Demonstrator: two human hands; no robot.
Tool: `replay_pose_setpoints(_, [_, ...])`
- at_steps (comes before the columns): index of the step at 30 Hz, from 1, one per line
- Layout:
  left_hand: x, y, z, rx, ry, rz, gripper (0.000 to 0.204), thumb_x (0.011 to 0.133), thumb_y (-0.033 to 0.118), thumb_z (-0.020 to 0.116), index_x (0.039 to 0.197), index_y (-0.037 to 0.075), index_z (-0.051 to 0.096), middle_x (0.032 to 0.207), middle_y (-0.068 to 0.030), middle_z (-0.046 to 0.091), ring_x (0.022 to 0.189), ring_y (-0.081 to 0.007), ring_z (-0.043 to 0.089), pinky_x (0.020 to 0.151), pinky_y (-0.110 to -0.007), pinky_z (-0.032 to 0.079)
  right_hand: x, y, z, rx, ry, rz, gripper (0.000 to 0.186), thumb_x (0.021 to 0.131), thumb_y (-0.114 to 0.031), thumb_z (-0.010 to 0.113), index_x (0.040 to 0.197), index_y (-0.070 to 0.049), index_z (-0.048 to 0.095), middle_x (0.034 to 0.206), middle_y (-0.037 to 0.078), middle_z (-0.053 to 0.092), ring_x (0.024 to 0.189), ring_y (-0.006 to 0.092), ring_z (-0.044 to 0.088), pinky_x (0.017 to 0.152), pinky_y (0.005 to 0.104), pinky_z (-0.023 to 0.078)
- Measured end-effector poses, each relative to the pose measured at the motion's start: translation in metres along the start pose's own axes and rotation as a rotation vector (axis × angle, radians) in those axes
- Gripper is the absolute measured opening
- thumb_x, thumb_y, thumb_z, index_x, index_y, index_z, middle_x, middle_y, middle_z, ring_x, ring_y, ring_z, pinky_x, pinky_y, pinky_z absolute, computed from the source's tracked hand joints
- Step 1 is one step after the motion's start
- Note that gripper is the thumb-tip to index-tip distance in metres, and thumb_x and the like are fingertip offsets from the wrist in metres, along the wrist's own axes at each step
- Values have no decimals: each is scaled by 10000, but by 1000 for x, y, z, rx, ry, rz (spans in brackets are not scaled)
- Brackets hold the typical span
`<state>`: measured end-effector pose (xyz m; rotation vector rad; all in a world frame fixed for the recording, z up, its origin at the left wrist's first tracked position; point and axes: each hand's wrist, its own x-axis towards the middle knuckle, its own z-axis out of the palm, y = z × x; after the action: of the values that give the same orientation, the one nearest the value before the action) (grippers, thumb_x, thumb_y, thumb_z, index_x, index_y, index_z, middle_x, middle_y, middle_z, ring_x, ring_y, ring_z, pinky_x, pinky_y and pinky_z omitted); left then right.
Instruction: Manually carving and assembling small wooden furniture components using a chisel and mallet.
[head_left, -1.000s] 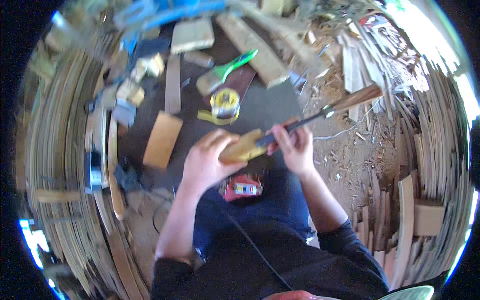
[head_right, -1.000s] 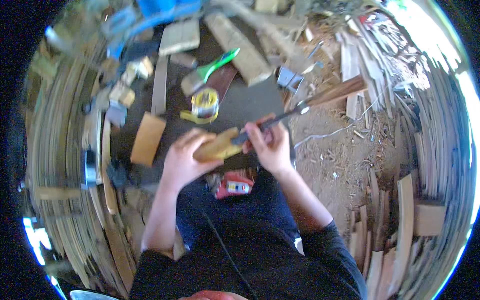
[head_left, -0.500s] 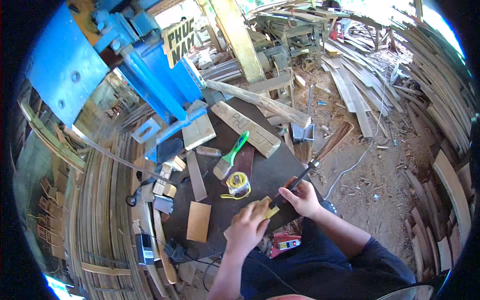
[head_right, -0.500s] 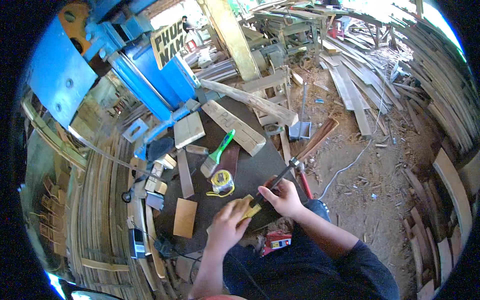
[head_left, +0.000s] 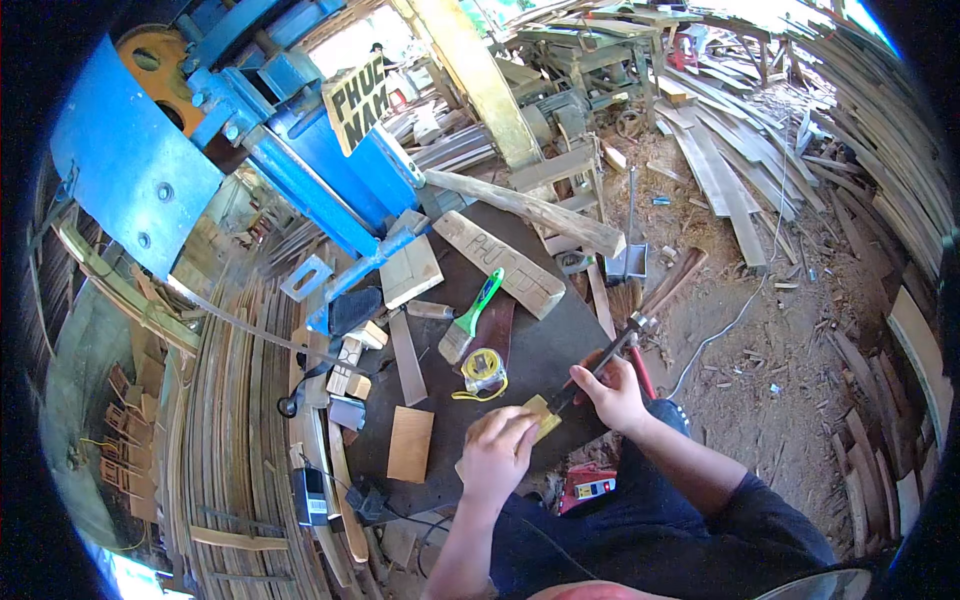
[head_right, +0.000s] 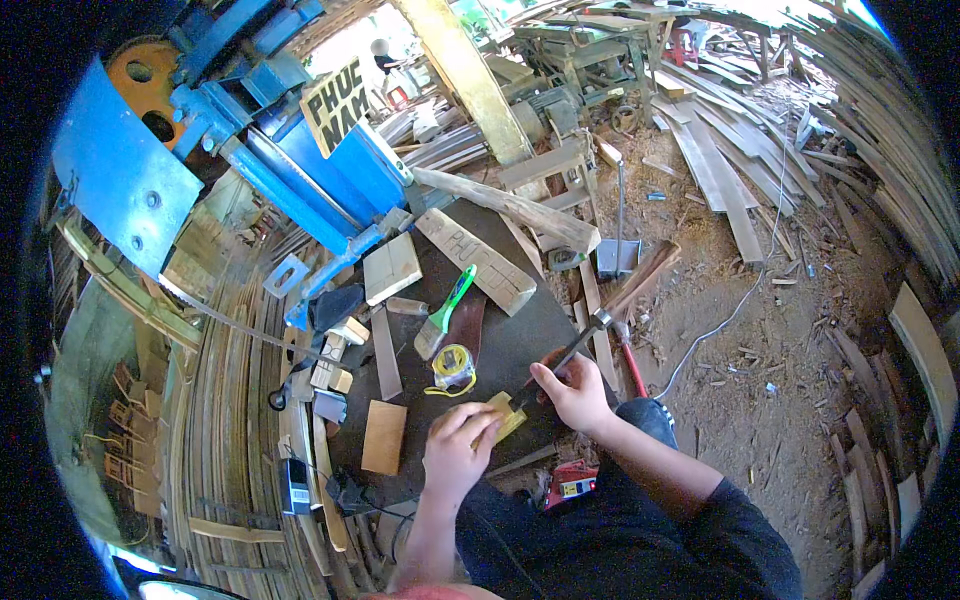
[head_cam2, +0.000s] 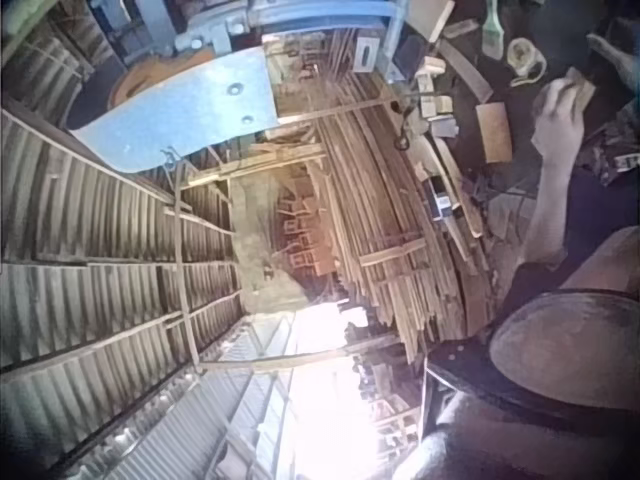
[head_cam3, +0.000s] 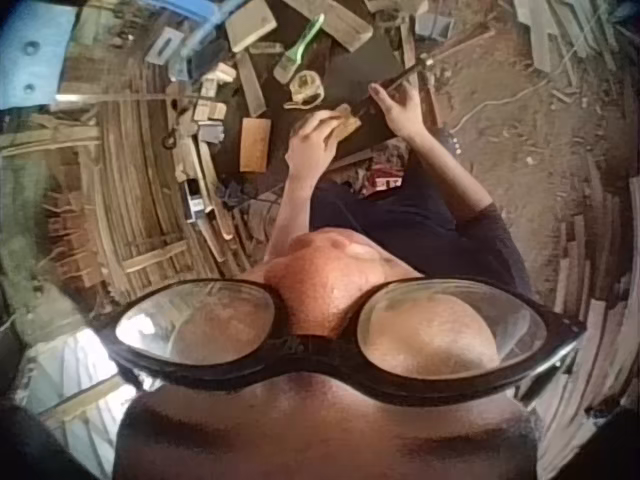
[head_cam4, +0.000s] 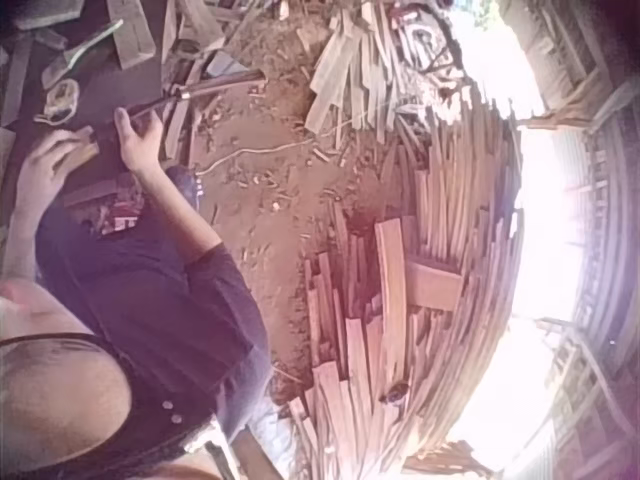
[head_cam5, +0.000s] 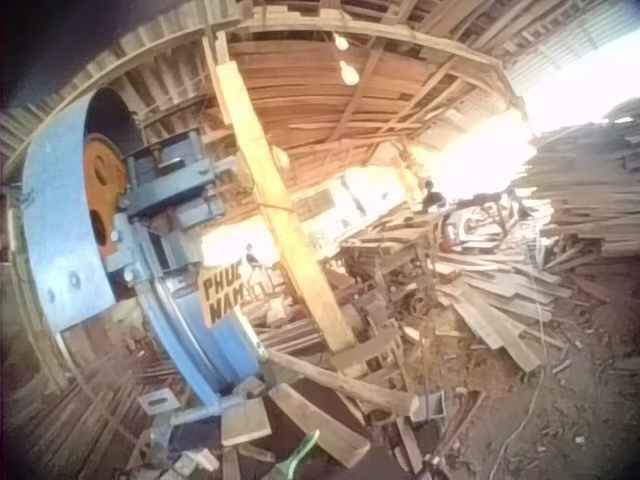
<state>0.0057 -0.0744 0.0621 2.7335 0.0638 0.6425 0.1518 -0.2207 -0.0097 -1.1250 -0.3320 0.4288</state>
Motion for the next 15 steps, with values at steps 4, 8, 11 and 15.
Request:
replay_pose_setpoints(4, [15, 9, -12, 121, -91, -119, 121, 820, 199, 764, 864, 87, 753, 891, -46, 698, 816, -269, 688, 762, -377, 532, 1, 2, 5, -6, -22, -21, 168, 943, -140, 717, 980, -16, 611, 840, 26, 658, 707, 113, 638, 609, 268, 534])
replay_pose_setpoints(8, [17, 15, -11, 138, -138, -240, 138, 827, 247, 751, 870, 117, 735, 860, -44, 676, 783, -286, 692, 709, -412, 541, 1, 2, 4, 42, -65, 3, 153, 942, -124, 714, 967, -12, 612, 828, 29, 657, 710, 114, 642, 622, 285, 542])
replay_pose_setpoints(11, [16, 22, -4, 197, -113, -222, 143, 832, 236, 739, 854, 98, 713, 873, -55, 670, 763, -294, 696, 693, -419, 556, 0, 3, 0, -23, -61, -15, 151, 951, -129, 701, 962, -9, 610, 829, 43, 669, 723, 127, 656, 618, 286, 544])
replay_pose_setpoints(15, [10, 30, 7, 282, -133, -203, 149, 855, 210, 705, 888, 70, 665, 928, -73, 642, 751, -302, 690, 677, -428, 561, 0, 2, -1, 33, -106, 22, 155, 955, -124, 693, 985, -6, 597, 835, 69, 681, 731, 142, 664, 622, 281, 552])
